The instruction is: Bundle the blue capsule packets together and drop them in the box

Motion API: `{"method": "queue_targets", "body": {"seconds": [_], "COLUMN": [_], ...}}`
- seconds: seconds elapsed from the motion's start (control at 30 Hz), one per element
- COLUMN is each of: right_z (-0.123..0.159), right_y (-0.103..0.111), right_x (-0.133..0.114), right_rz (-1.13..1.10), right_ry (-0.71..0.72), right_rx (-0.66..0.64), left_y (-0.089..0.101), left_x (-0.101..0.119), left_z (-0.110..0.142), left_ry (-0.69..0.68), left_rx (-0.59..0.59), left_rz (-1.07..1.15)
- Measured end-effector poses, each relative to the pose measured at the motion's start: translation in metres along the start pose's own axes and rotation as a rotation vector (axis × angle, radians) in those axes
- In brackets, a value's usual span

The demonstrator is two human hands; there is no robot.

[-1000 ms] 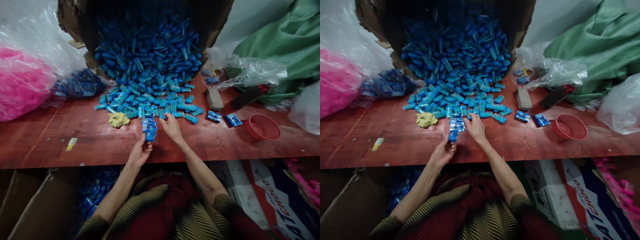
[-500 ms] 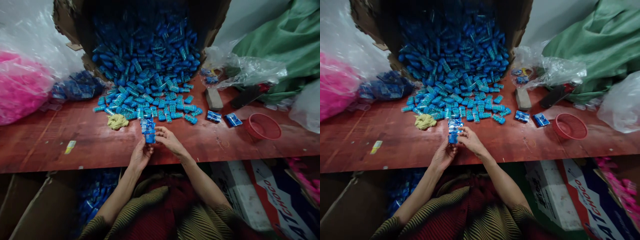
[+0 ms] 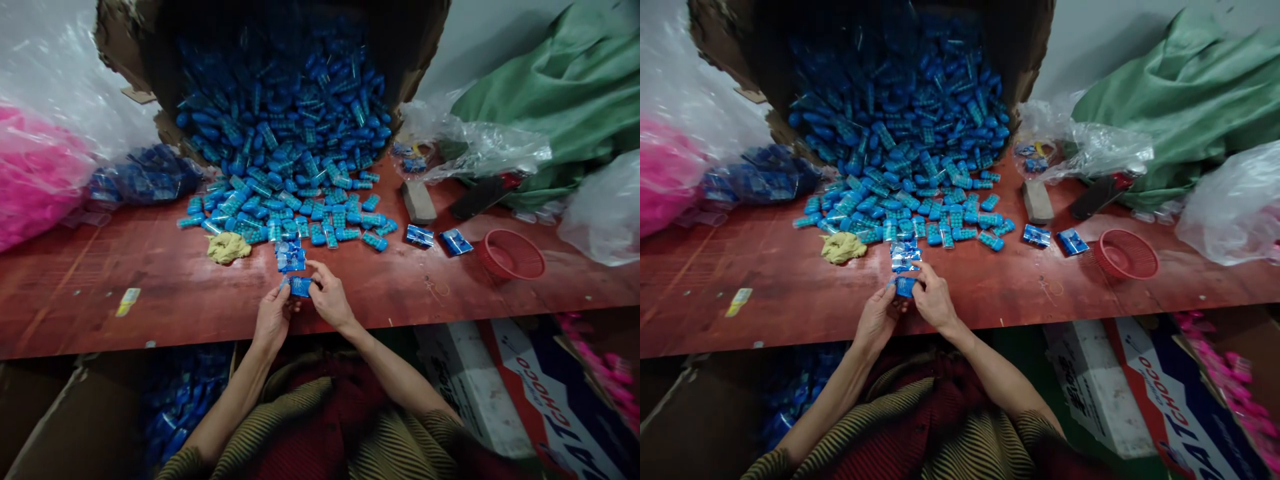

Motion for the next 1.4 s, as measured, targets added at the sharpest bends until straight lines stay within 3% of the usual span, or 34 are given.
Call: {"method": "queue_targets", "body": {"seconds": [0.1,0.17,0.2,0.27,0.33,0.47,0.6,0.73,0.8,0.87,1.03,1.1,1.2,1.4], "right_z": [-0.007,-0.02,-0.038,-0.073,-0.096,-0.114,-0.101,-0.094,-0.095,-0.092,-0.054,-0.034,-0.016,-0.008], "right_y": [-0.018,-0.017,-0.001,0.041,0.059,0.049,0.036,0.037,0.042,0.048,0.05,0.041,0.031,0.032], "right_x": [-0.002,-0.003,-0.003,-0.002,0.008,0.028,0.034,0.036,0.035,0.032,0.031,0.023,0.017,0.012], "right_rz": [-0.113,-0.03,0.093,0.483,0.819,1.077,1.139,1.147,1.07,0.841,-0.174,-0.41,-0.503,-0.432], "right_ry": [-0.019,-0.007,0.02,0.021,-0.08,-0.145,-0.095,-0.089,-0.082,-0.076,-0.227,-0.234,-0.245,-0.191], "right_rx": [-0.342,-0.499,-0.396,-0.06,0.067,-0.018,-0.152,-0.209,-0.2,-0.179,-0.165,-0.195,-0.205,-0.141], "left_y": [0.003,0.003,0.002,-0.002,-0.004,-0.007,-0.006,-0.004,-0.004,-0.003,-0.002,-0.002,-0.004,-0.002], "left_x": [-0.013,-0.02,-0.022,-0.024,-0.025,-0.029,-0.034,-0.036,-0.037,-0.037,-0.037,-0.037,-0.037,-0.032], "left_z": [0.001,0.005,0.007,0.011,0.015,0.018,0.016,0.012,0.011,0.01,0.007,0.006,0.005,0.004], "left_ry": [0.136,0.228,0.262,0.308,0.334,0.363,0.383,0.374,0.372,0.373,0.339,0.316,0.286,0.224], "left_rx": [0.023,0.043,0.046,0.042,0.043,0.03,0.018,0.024,0.032,0.042,0.049,0.041,0.016,-0.005], "left_rz": [0.11,0.168,0.191,0.224,0.247,0.266,0.256,0.234,0.234,0.241,0.236,0.223,0.21,0.205]}}
Point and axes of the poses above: each hand's wrist, its own z-axis away from the middle knuckle, its own y-axis out of the back of the hand, x = y × z, the point moved 10 cm from there along -z, towards the middle knuckle, and after that the axes turned 1 degree about -z, right-handed, at the moved point
